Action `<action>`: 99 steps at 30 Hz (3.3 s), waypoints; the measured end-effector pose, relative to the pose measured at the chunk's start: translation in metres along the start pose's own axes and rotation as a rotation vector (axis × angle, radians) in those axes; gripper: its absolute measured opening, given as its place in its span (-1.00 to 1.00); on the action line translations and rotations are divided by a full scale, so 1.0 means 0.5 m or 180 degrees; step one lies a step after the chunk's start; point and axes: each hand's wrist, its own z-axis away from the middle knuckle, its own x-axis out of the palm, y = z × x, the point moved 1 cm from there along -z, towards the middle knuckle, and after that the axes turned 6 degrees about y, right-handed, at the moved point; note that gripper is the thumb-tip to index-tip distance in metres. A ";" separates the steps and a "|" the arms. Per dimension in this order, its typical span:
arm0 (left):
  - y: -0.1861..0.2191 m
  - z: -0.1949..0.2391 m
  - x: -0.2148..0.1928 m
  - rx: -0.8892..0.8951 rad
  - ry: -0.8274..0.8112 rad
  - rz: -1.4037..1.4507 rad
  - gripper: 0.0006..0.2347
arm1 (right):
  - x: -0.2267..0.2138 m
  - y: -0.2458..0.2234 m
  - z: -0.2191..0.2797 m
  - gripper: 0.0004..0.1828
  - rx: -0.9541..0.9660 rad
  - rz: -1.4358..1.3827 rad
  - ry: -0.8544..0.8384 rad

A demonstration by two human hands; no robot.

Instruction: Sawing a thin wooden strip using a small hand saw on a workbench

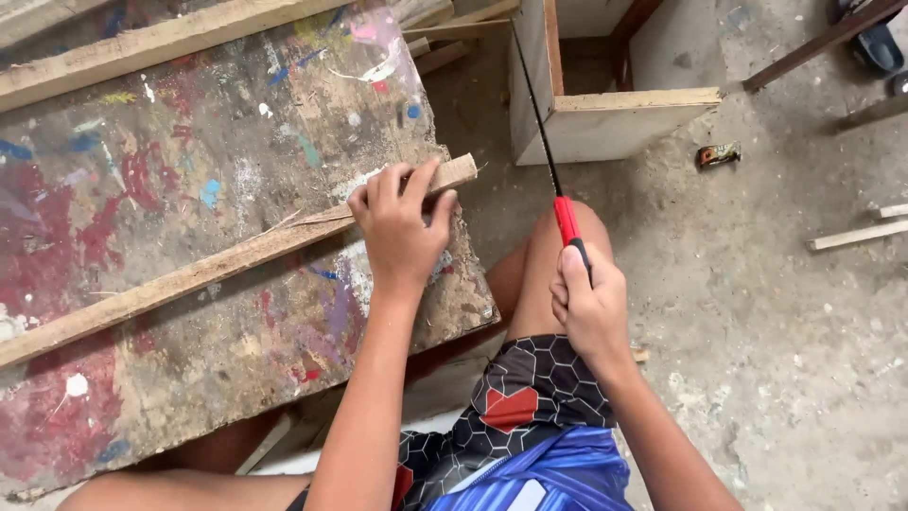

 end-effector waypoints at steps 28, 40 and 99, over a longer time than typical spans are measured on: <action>0.009 0.007 -0.014 0.0540 0.0210 0.0156 -0.71 | 0.124 -0.004 -0.165 -0.85 -0.0753 0.1013 0.0120; 0.003 0.029 -0.008 0.0394 0.0746 0.0727 -0.76 | 0.123 -0.067 -0.141 -0.81 -0.1762 0.2388 -0.0406; -0.439 0.028 -0.380 -0.0758 -0.0420 -0.0724 -0.54 | 0.271 0.090 -0.072 -0.49 -0.2513 0.2825 -0.0531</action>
